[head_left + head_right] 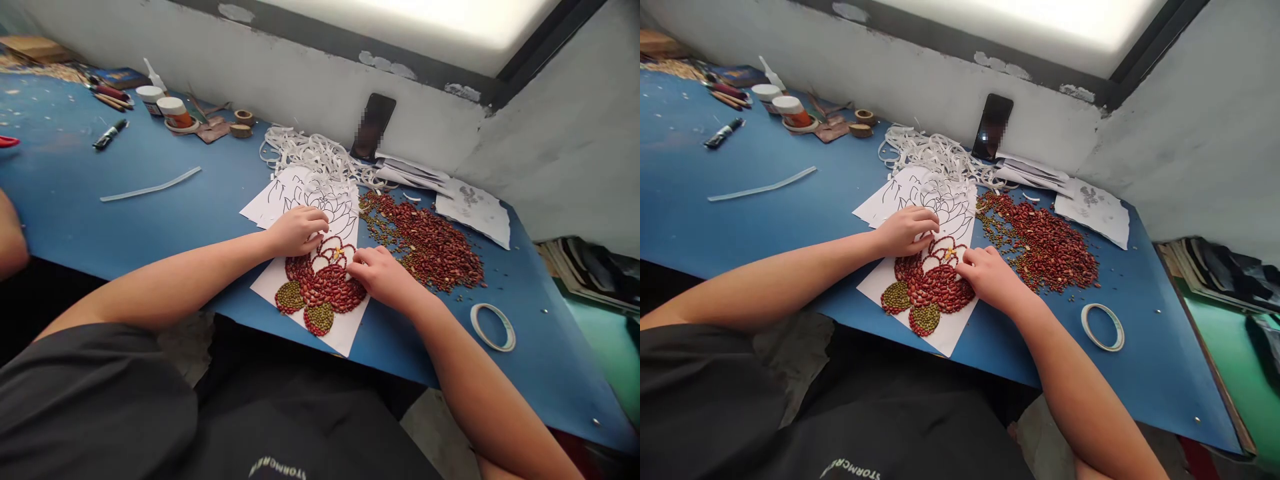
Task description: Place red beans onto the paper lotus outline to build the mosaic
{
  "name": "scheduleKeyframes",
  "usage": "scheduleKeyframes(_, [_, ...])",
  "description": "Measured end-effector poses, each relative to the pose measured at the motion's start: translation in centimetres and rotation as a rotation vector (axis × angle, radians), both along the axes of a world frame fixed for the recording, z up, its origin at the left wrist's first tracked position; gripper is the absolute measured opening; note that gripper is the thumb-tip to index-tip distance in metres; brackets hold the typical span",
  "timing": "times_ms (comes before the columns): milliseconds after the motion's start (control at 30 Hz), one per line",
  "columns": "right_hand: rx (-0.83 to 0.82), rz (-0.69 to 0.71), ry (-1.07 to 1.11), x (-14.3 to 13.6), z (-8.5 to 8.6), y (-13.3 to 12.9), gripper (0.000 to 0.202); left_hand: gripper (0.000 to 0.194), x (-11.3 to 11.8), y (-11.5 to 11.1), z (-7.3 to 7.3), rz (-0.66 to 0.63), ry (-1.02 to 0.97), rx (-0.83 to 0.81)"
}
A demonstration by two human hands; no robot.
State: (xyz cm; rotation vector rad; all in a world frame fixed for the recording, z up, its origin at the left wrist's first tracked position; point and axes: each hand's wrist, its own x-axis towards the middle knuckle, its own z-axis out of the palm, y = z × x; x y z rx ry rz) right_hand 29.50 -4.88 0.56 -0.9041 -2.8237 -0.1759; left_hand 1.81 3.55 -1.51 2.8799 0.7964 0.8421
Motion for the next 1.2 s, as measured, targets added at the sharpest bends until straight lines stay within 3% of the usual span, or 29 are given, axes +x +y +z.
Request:
scheduleKeyframes(133, [0.077, 0.061, -0.028, 0.1, 0.4, 0.0, 0.022, 0.017, -0.1, 0.0, 0.1, -0.003, 0.001, -0.001])
scheduleKeyframes(500, [0.047, 0.132, 0.08, 1.4, 0.5, 0.0, 0.036, 0.017, -0.2, -0.1, 0.1, -0.02, -0.005, 0.013])
scheduleKeyframes(833, [0.081, 0.116, 0.102, 3.1, 0.6, 0.3, 0.03, 0.018, -0.1, 0.0, 0.2, -0.036, 0.003, 0.026])
scheduleKeyframes(1033, [0.004, 0.125, 0.085, 2.7, 0.2, 0.1, 0.046, 0.018, -0.2, 0.0, 0.1, -0.039, 0.004, 0.022])
scheduleKeyframes(1200, [-0.017, 0.097, 0.098, 3.7, 0.1, 0.5, 0.038, 0.019, -0.2, 0.0, 0.1, -0.036, 0.011, 0.026])
